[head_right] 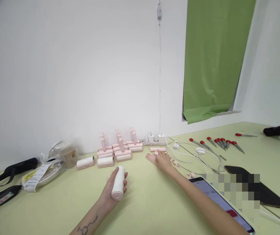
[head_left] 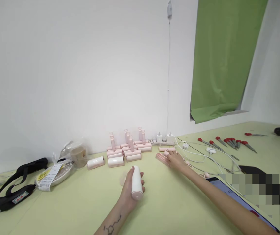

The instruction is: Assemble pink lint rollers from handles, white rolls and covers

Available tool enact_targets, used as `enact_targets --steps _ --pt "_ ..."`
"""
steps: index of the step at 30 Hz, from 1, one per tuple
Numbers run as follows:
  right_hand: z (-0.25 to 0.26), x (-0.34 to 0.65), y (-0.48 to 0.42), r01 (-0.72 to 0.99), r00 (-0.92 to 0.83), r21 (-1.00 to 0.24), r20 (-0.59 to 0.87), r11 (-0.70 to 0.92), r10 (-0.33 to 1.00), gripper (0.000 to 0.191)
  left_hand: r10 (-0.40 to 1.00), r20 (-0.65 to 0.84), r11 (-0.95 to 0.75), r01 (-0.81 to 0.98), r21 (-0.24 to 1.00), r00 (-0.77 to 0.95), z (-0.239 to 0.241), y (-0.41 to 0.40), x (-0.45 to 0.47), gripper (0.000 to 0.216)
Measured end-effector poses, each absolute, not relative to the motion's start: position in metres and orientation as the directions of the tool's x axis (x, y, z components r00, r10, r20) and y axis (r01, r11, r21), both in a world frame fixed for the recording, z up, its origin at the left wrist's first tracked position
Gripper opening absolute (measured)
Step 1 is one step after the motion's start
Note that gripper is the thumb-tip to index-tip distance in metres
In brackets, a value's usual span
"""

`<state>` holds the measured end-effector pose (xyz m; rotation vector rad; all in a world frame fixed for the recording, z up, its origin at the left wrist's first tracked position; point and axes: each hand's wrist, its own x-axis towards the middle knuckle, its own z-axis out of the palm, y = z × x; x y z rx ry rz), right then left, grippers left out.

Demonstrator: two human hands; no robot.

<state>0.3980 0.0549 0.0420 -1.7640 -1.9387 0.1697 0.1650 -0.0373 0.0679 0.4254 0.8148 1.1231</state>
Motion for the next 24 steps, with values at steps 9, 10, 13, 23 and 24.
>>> enact_targets --steps 9,10,13,23,24 --pt "0.008 0.404 0.068 0.87 0.001 -0.492 0.071 0.034 0.997 0.019 0.909 -0.363 0.406 -0.625 0.667 0.202 0.072 -0.041 0.166 0.025" --pt "0.007 0.403 0.068 0.857 0.004 -0.514 0.074 0.035 0.997 0.018 0.909 -0.367 0.407 -0.623 0.668 0.2 0.072 -0.042 0.166 0.025" --pt "0.007 0.401 0.063 0.811 0.044 -0.583 0.139 0.046 0.989 0.015 0.909 -0.369 0.404 -0.624 0.669 0.193 0.071 -0.043 0.166 0.026" --pt "0.049 0.348 -0.008 0.491 -0.027 -0.847 0.219 0.204 0.975 0.037 0.955 -0.278 0.162 -0.6 0.783 -0.106 0.059 -0.04 0.168 0.03" --pt "0.05 0.334 -0.021 0.438 -0.079 -0.873 0.198 0.212 0.977 0.036 0.958 -0.258 0.137 -0.587 0.798 -0.127 0.059 -0.04 0.169 0.031"
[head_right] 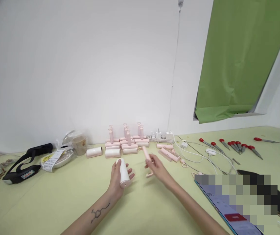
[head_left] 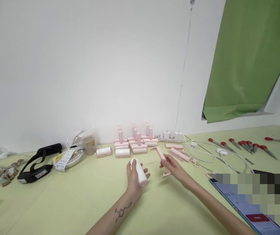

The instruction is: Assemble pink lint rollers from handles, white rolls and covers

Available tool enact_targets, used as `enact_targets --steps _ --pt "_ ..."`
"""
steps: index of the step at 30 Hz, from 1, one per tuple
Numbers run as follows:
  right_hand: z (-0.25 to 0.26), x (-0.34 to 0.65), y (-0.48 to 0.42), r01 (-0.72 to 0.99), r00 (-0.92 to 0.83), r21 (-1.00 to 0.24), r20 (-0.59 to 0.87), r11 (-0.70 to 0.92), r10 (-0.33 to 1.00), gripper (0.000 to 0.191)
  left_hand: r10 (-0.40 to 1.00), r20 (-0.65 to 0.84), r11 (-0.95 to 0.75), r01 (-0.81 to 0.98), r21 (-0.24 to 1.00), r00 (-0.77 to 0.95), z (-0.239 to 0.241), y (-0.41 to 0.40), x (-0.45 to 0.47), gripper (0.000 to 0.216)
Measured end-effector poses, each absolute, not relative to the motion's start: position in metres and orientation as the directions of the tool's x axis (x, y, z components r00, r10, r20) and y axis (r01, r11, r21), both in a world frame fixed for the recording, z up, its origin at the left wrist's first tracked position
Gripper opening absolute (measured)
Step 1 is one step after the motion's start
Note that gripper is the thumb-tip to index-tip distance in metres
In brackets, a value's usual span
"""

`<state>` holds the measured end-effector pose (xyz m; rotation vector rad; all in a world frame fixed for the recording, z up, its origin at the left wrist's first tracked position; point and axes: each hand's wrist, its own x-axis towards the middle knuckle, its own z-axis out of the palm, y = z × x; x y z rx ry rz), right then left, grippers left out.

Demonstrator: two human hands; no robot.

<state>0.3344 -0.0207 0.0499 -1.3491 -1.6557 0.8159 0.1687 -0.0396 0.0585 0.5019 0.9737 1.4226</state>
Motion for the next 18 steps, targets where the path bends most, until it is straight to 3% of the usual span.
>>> enact_targets --steps 3,7,12,18 --pt "0.047 0.295 -0.053 0.121 -0.145 -0.971 0.188 0.206 0.971 0.033 0.969 -0.196 0.08 -0.555 0.828 -0.153 0.059 -0.042 0.172 0.034" --pt "0.04 0.266 -0.069 -0.005 -0.054 -0.969 0.248 0.248 0.967 0.03 0.983 -0.147 0.072 -0.512 0.856 -0.107 0.06 -0.051 0.177 0.04" --pt "0.044 0.263 -0.074 0.018 -0.05 -0.977 0.212 0.213 0.976 0.027 0.992 -0.093 0.049 -0.42 0.906 -0.085 0.06 -0.059 0.18 0.047" --pt "0.046 0.265 -0.081 0.255 0.042 -0.917 0.328 0.307 0.944 0.024 0.999 -0.052 0.052 -0.345 0.937 0.007 0.064 -0.063 0.186 0.053"
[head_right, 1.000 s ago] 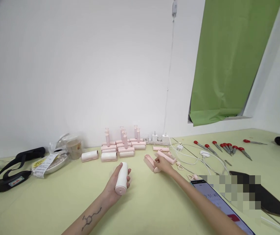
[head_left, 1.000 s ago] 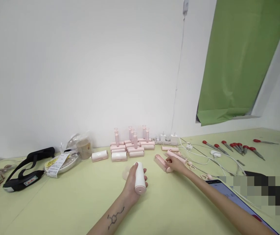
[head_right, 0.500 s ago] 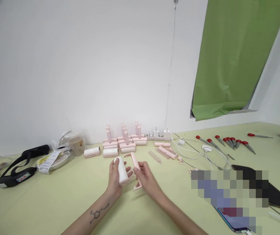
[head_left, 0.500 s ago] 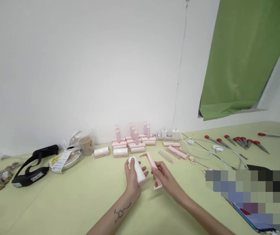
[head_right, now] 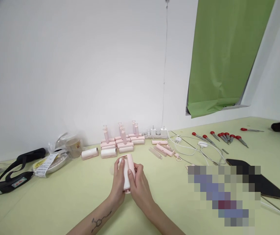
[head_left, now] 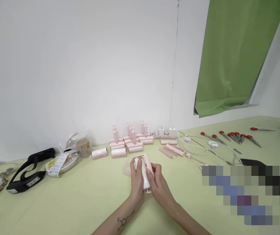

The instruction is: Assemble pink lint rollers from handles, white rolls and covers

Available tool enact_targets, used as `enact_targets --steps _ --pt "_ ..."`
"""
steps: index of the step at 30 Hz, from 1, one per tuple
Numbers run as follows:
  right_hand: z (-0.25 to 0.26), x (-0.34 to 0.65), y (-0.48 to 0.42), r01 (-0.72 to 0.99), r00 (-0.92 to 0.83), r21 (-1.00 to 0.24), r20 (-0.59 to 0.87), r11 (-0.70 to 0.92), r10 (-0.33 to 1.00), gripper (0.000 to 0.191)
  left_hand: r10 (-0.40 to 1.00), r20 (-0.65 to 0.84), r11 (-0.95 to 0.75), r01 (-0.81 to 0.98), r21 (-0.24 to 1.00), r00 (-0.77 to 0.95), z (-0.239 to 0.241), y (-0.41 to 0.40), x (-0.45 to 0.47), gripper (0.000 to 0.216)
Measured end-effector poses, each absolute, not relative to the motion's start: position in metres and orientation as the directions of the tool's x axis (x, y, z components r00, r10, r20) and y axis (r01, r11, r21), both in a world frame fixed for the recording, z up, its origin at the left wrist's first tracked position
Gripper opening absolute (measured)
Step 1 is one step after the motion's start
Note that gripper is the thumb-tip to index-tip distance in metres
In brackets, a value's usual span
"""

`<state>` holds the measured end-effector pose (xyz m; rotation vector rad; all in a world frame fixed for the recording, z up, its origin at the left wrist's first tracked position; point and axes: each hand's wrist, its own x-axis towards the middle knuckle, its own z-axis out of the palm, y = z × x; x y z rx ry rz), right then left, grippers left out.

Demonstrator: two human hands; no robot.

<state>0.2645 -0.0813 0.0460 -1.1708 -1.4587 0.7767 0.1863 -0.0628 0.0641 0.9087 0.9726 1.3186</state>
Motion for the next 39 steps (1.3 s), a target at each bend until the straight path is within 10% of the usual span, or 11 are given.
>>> enact_targets --steps 11,21,39 --pt "0.078 0.325 -0.072 0.56 -0.221 -0.73 0.324 0.392 0.92 0.026 0.966 0.087 -0.088 -0.006 0.996 0.243 0.071 -0.065 0.167 0.061" --pt "0.118 0.34 -0.065 0.625 -0.773 -0.186 -0.013 0.758 0.634 0.016 0.767 0.018 -0.319 0.357 0.878 0.642 0.073 -0.071 0.16 0.066" --pt "0.111 0.345 -0.066 0.607 -0.791 -0.306 -0.14 0.734 0.596 0.019 0.683 -0.073 -0.296 0.366 0.882 0.727 0.069 -0.069 0.16 0.064"
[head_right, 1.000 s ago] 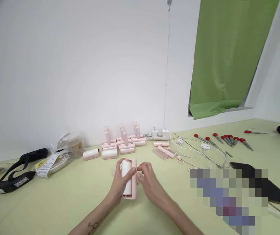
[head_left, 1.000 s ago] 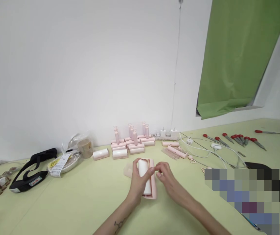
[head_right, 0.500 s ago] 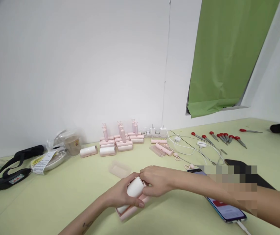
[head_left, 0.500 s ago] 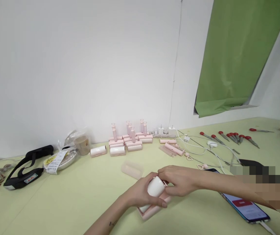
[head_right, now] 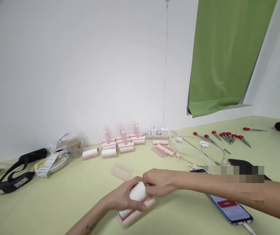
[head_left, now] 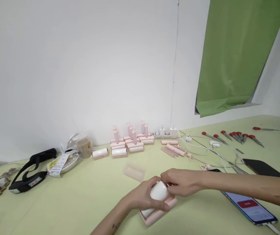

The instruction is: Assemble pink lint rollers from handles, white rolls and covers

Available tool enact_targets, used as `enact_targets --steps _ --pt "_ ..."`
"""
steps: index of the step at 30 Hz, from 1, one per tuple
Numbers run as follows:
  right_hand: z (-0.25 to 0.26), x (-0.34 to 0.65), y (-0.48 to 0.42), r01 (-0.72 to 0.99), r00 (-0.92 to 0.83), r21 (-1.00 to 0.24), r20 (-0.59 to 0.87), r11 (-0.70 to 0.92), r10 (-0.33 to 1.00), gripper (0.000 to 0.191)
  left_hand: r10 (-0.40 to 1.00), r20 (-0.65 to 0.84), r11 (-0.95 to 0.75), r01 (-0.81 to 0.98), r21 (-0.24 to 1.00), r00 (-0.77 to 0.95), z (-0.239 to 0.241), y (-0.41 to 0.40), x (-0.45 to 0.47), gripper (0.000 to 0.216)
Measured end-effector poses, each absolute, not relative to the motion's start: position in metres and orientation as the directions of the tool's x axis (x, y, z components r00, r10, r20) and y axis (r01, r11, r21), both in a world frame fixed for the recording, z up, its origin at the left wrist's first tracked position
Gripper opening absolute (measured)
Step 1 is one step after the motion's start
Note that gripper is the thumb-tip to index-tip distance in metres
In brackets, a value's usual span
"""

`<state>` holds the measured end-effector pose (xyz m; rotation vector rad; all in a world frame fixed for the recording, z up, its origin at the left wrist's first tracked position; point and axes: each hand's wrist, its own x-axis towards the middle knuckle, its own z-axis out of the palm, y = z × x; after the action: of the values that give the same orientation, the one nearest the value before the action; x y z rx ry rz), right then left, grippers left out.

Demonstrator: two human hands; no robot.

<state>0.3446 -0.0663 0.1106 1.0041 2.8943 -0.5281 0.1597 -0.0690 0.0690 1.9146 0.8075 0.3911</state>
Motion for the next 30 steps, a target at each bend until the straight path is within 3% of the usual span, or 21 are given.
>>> enact_targets --steps 3,5,6,8,11,13,17,20,24,27,30 --pt "0.116 0.349 -0.062 0.644 -0.762 -0.271 -0.154 0.715 0.629 0.019 0.717 -0.055 -0.301 0.379 0.875 0.695 0.067 -0.07 0.157 0.061" --pt "0.121 0.356 -0.058 0.726 -0.678 -0.278 -0.134 0.629 0.723 0.029 0.792 -0.013 -0.294 0.4 0.868 0.611 0.065 -0.07 0.155 0.061" --pt "0.122 0.359 -0.057 0.767 -0.613 -0.329 -0.122 0.551 0.78 0.036 0.829 0.015 -0.286 0.402 0.87 0.559 0.064 -0.07 0.153 0.061" --pt "0.119 0.363 -0.057 0.746 -0.512 -0.555 -0.124 0.368 0.85 0.046 0.875 0.079 -0.28 0.365 0.888 0.478 0.063 -0.069 0.153 0.058" --pt "0.1 0.357 -0.066 0.386 -0.53 -0.917 -0.13 0.102 0.838 0.043 0.878 0.171 -0.31 0.26 0.914 0.446 0.065 -0.069 0.158 0.05" --pt "0.082 0.345 -0.074 0.107 -0.515 -0.994 -0.057 -0.002 0.855 0.039 0.887 0.219 -0.326 0.216 0.92 0.406 0.066 -0.069 0.163 0.047" --pt "0.057 0.322 -0.081 -0.211 -0.277 -0.976 0.109 0.05 0.955 0.038 0.875 0.302 -0.363 0.1 0.926 0.378 0.062 -0.067 0.169 0.059" --pt "0.052 0.315 -0.074 -0.202 -0.185 -0.975 0.125 0.087 0.975 0.037 0.822 0.261 -0.301 -0.003 0.954 0.506 0.055 -0.065 0.169 0.069" --pt "0.049 0.31 -0.063 -0.105 -0.167 -0.987 0.136 0.12 0.976 0.038 0.835 0.175 -0.156 -0.081 0.984 0.522 0.048 -0.062 0.169 0.066" --pt "0.047 0.309 -0.057 -0.06 -0.162 -0.981 0.194 0.186 0.968 0.038 0.812 0.14 -0.221 0.076 0.972 0.567 0.051 -0.057 0.163 0.074" --pt "0.049 0.313 -0.049 -0.048 -0.15 -0.981 0.193 0.187 0.97 0.038 0.795 0.136 -0.404 0.349 0.846 0.591 0.059 -0.041 0.141 0.09"
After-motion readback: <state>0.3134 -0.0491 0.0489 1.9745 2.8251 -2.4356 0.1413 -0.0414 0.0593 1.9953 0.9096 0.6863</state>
